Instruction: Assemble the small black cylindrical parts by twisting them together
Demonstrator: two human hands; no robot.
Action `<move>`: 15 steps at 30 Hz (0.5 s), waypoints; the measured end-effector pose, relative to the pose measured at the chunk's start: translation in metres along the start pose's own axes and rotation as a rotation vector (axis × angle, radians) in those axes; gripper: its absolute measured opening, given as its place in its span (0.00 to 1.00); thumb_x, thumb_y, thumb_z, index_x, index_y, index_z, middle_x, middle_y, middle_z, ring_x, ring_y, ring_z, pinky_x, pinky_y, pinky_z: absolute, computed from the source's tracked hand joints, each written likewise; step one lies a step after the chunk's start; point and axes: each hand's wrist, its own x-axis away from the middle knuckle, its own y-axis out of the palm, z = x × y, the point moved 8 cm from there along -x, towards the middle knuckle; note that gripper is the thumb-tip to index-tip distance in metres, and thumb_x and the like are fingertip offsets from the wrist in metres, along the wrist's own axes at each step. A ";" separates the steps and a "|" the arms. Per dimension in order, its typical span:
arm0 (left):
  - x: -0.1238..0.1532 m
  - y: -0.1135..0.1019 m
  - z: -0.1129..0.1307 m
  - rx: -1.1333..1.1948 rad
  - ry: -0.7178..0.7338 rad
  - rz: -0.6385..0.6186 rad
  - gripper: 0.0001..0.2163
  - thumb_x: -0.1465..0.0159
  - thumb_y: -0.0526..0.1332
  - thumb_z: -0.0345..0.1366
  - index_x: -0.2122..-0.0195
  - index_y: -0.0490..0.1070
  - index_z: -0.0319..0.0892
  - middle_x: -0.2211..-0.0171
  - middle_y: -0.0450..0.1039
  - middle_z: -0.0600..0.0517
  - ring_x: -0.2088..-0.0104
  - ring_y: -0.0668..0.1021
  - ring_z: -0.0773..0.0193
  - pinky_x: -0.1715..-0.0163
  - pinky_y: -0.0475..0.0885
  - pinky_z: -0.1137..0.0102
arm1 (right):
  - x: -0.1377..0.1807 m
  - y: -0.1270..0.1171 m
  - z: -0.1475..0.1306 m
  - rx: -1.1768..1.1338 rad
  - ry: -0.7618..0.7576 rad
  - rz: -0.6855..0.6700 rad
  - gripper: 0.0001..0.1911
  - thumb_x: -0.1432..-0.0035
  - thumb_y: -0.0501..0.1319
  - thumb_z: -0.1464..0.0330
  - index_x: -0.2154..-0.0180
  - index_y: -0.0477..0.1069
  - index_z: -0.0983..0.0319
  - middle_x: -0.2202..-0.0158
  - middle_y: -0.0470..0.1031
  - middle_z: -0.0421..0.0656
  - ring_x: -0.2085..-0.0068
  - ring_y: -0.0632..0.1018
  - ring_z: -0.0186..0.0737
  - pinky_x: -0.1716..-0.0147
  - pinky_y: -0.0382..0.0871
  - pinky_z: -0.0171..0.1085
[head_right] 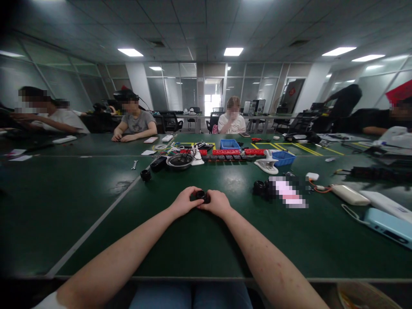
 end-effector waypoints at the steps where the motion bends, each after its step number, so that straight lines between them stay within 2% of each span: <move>1: 0.000 -0.001 -0.001 -0.003 -0.005 0.013 0.16 0.48 0.63 0.35 0.58 0.67 0.41 0.63 0.69 0.50 0.62 0.72 0.59 0.61 0.67 0.64 | 0.001 -0.001 -0.003 0.061 0.006 0.033 0.22 0.57 0.61 0.51 0.69 0.68 0.64 0.71 0.70 0.45 0.68 0.70 0.42 0.69 0.59 0.37; 3: 0.001 -0.003 0.000 0.004 0.006 0.010 0.16 0.48 0.63 0.35 0.58 0.67 0.41 0.63 0.69 0.50 0.62 0.72 0.59 0.61 0.67 0.65 | 0.003 -0.003 -0.010 0.170 -0.013 0.075 0.24 0.57 0.60 0.48 0.69 0.68 0.63 0.69 0.70 0.46 0.65 0.70 0.45 0.66 0.59 0.39; 5: 0.001 -0.004 0.002 0.019 0.037 -0.020 0.15 0.48 0.63 0.35 0.58 0.68 0.42 0.61 0.69 0.50 0.60 0.72 0.60 0.61 0.67 0.67 | 0.004 -0.005 -0.014 0.180 -0.064 0.068 0.26 0.58 0.60 0.49 0.65 0.68 0.64 0.66 0.70 0.47 0.62 0.70 0.46 0.64 0.59 0.40; 9: 0.000 -0.006 0.006 0.048 0.087 -0.091 0.16 0.47 0.63 0.35 0.56 0.68 0.45 0.59 0.69 0.51 0.57 0.71 0.60 0.61 0.68 0.69 | 0.003 -0.005 -0.011 -0.089 -0.159 -0.071 0.25 0.56 0.63 0.59 0.56 0.66 0.63 0.62 0.69 0.45 0.61 0.69 0.42 0.62 0.60 0.39; 12: -0.001 -0.004 0.005 0.059 0.081 -0.120 0.18 0.48 0.63 0.34 0.54 0.68 0.45 0.60 0.70 0.51 0.59 0.72 0.61 0.62 0.68 0.69 | 0.002 -0.003 -0.007 -0.240 -0.179 -0.179 0.17 0.56 0.64 0.66 0.61 0.68 0.63 0.65 0.70 0.41 0.64 0.70 0.38 0.64 0.62 0.35; 15: -0.001 -0.001 0.003 0.055 0.052 -0.116 0.18 0.48 0.64 0.34 0.55 0.69 0.44 0.62 0.70 0.51 0.63 0.73 0.62 0.63 0.68 0.70 | 0.001 0.000 -0.002 -0.266 -0.141 -0.200 0.13 0.55 0.63 0.66 0.66 0.68 0.64 0.71 0.70 0.38 0.69 0.71 0.35 0.70 0.62 0.33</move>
